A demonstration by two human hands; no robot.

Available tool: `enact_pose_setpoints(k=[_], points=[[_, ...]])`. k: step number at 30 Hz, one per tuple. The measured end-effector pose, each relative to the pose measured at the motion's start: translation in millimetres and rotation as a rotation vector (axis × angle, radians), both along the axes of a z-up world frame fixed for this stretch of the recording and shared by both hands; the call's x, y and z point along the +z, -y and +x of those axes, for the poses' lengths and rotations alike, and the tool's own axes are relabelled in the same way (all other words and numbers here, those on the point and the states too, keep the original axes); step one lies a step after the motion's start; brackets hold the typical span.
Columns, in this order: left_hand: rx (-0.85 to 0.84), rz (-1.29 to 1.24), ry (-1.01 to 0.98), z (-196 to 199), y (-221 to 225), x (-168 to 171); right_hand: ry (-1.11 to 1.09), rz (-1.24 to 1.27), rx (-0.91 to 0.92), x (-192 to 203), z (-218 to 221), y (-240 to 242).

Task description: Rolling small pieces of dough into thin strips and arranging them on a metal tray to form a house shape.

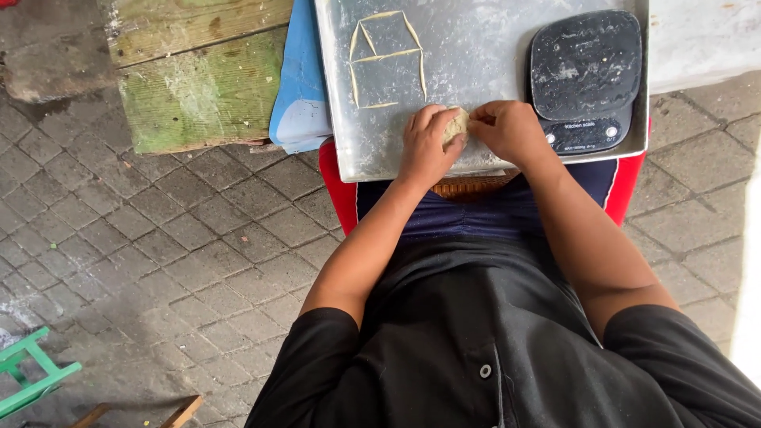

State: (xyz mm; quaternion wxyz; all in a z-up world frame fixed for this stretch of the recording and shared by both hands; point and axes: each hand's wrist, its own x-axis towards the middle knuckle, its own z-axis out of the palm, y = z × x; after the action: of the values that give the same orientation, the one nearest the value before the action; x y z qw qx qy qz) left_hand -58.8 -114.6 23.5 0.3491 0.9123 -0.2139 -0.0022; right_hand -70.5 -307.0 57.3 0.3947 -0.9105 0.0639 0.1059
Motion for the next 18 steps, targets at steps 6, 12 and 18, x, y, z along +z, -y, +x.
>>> enact_pose_setpoints(k=[6,12,18], points=[[-0.015,-0.079,0.015,2.1,-1.5,2.9,-0.001,-0.101,-0.036,-17.6,12.4,3.6],[-0.051,-0.009,-0.079,7.0,-2.9,13.5,-0.158,0.099,-0.256,71.5,5.3,65.7],[-0.033,-0.039,-0.096,6.9,-2.3,16.3,0.279,-0.312,0.095,18.1,-10.2,143.9]])
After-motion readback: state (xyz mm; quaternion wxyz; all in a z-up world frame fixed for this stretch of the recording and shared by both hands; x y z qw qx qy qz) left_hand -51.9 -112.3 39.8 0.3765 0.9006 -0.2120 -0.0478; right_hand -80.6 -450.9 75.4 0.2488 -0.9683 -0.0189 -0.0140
